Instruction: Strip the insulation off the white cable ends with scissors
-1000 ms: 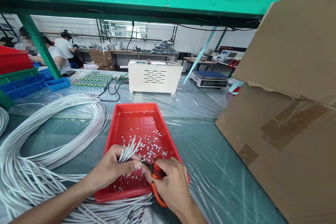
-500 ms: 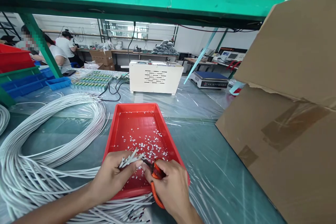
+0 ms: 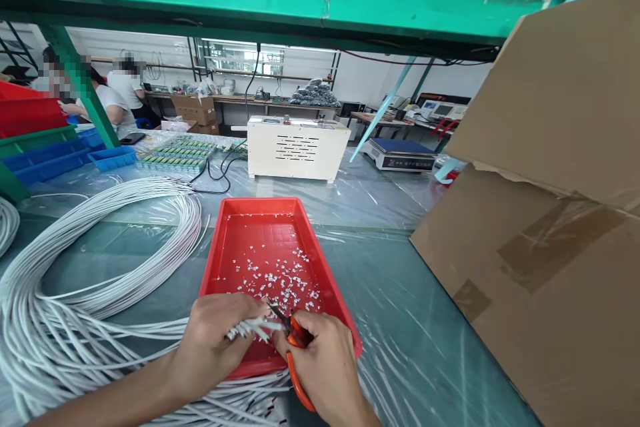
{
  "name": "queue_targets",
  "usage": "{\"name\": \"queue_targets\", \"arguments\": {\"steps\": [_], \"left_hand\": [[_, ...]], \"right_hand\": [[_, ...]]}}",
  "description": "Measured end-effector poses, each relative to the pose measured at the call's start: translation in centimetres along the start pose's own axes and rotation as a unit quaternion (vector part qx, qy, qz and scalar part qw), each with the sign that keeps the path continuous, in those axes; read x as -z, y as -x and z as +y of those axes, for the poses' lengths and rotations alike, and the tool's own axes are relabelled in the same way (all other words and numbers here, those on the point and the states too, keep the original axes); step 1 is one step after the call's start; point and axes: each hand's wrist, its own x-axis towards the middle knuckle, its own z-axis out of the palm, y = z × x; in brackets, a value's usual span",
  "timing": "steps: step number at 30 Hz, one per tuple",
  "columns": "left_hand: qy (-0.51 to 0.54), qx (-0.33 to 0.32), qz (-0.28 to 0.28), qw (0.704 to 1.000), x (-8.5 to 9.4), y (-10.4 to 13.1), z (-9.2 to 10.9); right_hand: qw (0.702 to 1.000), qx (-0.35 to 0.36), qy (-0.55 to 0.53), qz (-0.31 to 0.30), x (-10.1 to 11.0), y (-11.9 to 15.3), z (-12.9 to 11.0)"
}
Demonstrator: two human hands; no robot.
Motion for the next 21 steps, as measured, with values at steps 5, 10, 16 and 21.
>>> {"name": "queue_targets", "arguments": {"steps": [5,10,16,21], "left_hand": [[-0.106,-0.135,0.027,0.985,-0.3,0.3,-0.5],[0.135,0.158,-0.049,0.977,0.0,-0.8,0.0],[0.294,0.263,-0.08,0.915,0.8,-2.1,0.3],[0.271,0.251,-0.113,0.922,0.7,-1.8,0.5]], "right_hand": [[1.0,-0.007,-0.02,-0.018,0.1,-0.1,0.1],[0.999,-0.043,-0.019,0.006,-0.2,-0.2,0.0],[0.987,0.003,-0.141,0.074,0.8,-0.4,0.0],[0.972,0.177,-0.096,0.119,2.0,-0.6,0.3]]}}
